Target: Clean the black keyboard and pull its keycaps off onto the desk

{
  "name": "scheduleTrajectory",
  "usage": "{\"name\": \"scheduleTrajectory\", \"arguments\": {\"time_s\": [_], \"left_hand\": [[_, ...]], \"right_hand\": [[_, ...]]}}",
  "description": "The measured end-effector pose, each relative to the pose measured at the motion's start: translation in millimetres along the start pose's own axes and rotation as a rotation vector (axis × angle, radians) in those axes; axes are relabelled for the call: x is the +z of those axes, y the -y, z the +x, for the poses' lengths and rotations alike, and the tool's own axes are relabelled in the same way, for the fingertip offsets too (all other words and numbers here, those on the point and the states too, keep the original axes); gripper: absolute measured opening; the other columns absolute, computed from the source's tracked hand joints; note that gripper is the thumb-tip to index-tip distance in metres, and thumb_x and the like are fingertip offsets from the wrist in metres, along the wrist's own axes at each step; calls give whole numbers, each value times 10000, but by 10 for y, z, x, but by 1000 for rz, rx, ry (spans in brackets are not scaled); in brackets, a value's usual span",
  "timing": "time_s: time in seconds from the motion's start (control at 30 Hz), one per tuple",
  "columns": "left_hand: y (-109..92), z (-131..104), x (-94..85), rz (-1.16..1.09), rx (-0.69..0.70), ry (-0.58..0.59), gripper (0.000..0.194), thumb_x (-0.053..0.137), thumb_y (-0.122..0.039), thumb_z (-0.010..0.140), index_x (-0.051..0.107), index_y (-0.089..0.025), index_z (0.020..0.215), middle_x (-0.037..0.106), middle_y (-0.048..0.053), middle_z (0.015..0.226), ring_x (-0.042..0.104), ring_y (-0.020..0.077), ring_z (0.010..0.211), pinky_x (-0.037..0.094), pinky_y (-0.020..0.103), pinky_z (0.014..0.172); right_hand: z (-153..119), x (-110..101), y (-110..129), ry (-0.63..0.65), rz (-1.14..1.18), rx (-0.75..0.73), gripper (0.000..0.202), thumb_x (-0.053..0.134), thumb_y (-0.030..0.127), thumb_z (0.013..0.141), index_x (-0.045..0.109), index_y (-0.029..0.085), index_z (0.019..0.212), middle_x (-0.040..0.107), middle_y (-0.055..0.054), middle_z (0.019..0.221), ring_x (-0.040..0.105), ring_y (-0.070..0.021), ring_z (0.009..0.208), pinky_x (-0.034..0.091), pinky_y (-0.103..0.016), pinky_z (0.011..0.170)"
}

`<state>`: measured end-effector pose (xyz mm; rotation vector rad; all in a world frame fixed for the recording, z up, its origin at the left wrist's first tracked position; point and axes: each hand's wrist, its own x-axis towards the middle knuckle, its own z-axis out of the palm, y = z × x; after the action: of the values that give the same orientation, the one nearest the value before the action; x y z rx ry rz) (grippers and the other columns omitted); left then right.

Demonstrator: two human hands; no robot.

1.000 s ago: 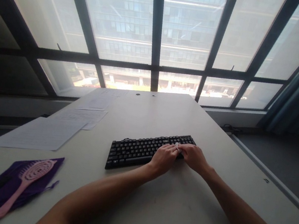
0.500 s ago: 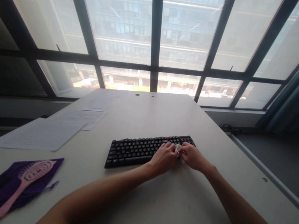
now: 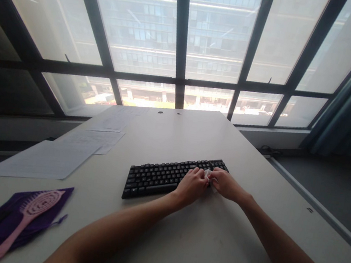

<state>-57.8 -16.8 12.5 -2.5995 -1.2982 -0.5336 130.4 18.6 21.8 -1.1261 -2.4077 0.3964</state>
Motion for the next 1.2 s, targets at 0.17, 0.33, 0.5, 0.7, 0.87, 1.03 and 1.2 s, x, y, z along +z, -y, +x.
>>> {"name": "scheduleTrajectory", "arguments": {"time_s": [0.17,0.33,0.5,0.7,0.87,1.03,1.2], "left_hand": [[28,-7,28,-46,39,-56,166,549,-233,969,711,-195,976,619,68,941,543,203,911,463,349,839],[17,-23,-1,-64,65,-106,182,531,-244,975,706,-196,980,634,72,973,549,203,930,461,354,863],[-12,-23,-28,-85,59,-40,175,556,-247,960,716,-190,915,671,62,944,562,212,945,455,358,862],[-22,-14,-30,-128,52,-25,214,549,-260,966,740,-187,905,688,65,942,573,210,948,459,360,882],[-20,-15,-22,-121,51,-20,240,529,-263,977,745,-183,911,683,71,939,573,208,939,458,362,890],[4,-7,-6,-105,53,4,163,588,-261,953,737,-197,965,682,59,971,570,207,952,455,359,896],[24,1,14,-91,60,15,152,586,-235,954,729,-199,995,679,57,980,567,205,948,455,353,898]], "right_hand": [[3,-30,18,-43,21,0,197,552,71,805,712,181,838,655,-52,893,623,-179,823,457,-262,764],[-13,-80,56,-50,43,-6,177,555,81,797,694,192,798,649,-31,849,601,-162,778,442,-251,727],[-28,-77,50,1,34,-8,178,565,78,786,701,188,819,654,-38,897,608,-165,801,445,-256,753],[-29,-94,41,41,40,-16,175,565,105,817,715,190,848,646,-46,937,619,-166,835,450,-262,784],[-19,-74,26,31,62,-10,161,574,116,814,717,192,823,643,-40,904,610,-161,803,446,-256,748],[-10,-41,-3,10,71,-3,171,570,97,800,710,190,829,641,-39,898,606,-166,801,441,-263,747],[-9,-31,-14,2,81,-11,176,563,84,797,697,192,835,637,-41,905,600,-168,794,440,-271,750]]}}
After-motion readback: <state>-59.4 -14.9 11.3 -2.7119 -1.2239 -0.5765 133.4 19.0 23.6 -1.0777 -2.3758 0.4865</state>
